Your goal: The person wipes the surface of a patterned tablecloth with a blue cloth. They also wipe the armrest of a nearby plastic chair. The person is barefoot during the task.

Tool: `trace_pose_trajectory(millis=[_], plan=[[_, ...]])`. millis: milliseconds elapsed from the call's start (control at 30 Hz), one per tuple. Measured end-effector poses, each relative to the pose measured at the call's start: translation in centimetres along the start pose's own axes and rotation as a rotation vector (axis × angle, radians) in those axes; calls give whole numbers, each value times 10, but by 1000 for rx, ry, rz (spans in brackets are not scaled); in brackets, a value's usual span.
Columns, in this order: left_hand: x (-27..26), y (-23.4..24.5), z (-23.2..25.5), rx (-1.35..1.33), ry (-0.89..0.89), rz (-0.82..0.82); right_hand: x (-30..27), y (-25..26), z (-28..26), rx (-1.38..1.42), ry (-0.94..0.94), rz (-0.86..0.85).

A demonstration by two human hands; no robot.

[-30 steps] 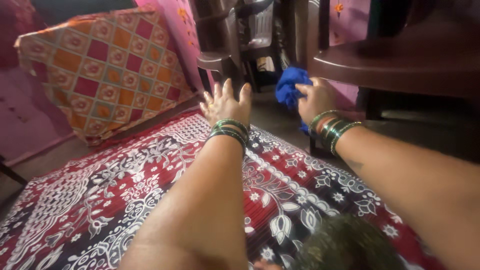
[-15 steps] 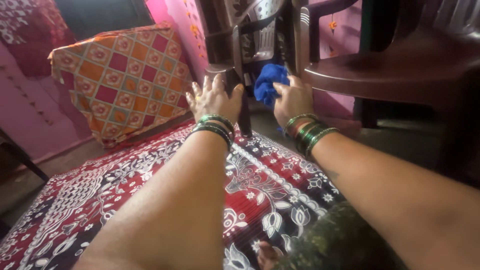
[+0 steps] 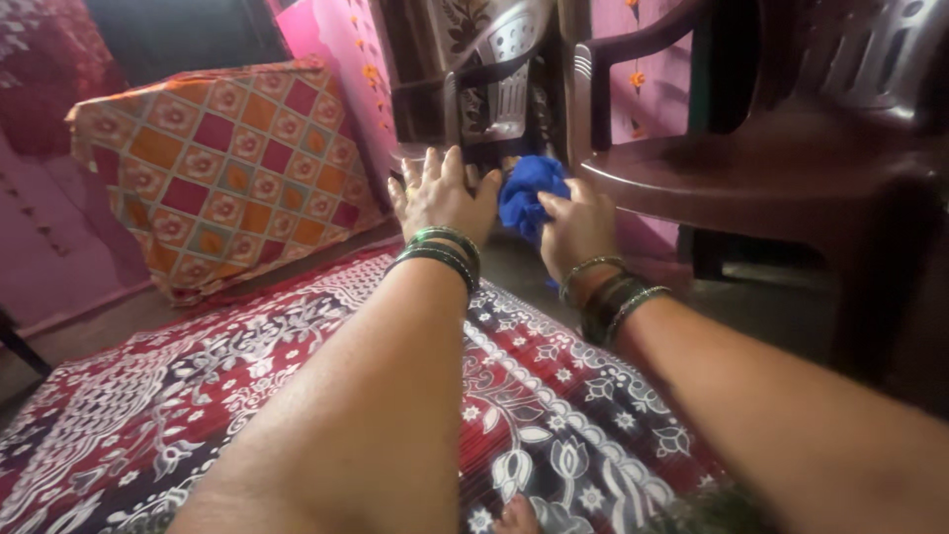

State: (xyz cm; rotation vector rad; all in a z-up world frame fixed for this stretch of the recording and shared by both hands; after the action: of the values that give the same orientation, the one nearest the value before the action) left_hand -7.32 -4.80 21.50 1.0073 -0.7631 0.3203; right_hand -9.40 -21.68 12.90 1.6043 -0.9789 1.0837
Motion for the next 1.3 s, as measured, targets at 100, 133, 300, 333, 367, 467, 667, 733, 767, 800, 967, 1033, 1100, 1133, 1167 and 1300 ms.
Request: trace_pose_trajectory(millis=[100, 133, 300, 333, 367, 467, 667, 733, 767, 800, 967, 1033, 1100, 1133, 1167, 1300], plan=[[4, -12, 2, -23, -3, 10, 2, -2, 14, -4, -26, -78], [7, -15, 2, -24, -6, 11, 2, -2, 16, -18, 8, -31], [26, -29, 17, -38, -35, -3, 10, 14, 28, -27, 28, 2], [30, -33, 23, -56, -48, -8, 11, 20, 30, -20, 3, -11], [33, -36, 31, -79, -67, -10, 14, 29, 30, -19, -21, -18], [38, -43, 54, -123, -101, -30, 18, 53, 34, -95, -16, -22], [28, -49, 98, -274, -177, 1, 27, 79, 77, -308, 19, 49], [28, -49, 110, -318, -189, -14, 28, 87, 86, -365, 44, 88], [27, -49, 114, -336, -190, -24, 29, 91, 88, -373, 45, 101], [26, -49, 118, -352, -209, 2, 31, 95, 89, -380, 46, 115], [20, -41, 130, -376, -243, 21, 36, 122, 81, -458, 64, 108], [19, -34, 135, -418, -254, 21, 42, 130, 79, -487, 85, 123], [18, -28, 136, -442, -265, 27, 48, 137, 77, -486, 51, 117], [18, -25, 137, -448, -272, 35, 52, 138, 77, -489, 6, 103], [20, -21, 138, -454, -277, 47, 58, 139, 77, -491, -35, 89], [26, -9, 136, -441, -248, 33, 75, 144, 74, -465, -7, 106]])
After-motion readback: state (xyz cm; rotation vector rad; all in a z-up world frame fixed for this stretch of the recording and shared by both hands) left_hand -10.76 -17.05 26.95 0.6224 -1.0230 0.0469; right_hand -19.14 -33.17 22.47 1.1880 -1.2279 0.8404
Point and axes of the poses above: each hand's wrist, its own x-axis towards the middle knuckle, its own y-axis out of the back of the hand, z = x × y, the point moved 2 cm from there along x, towards the middle knuckle, and after that the axes turned 1 degree about y, right-handed, at the moved point
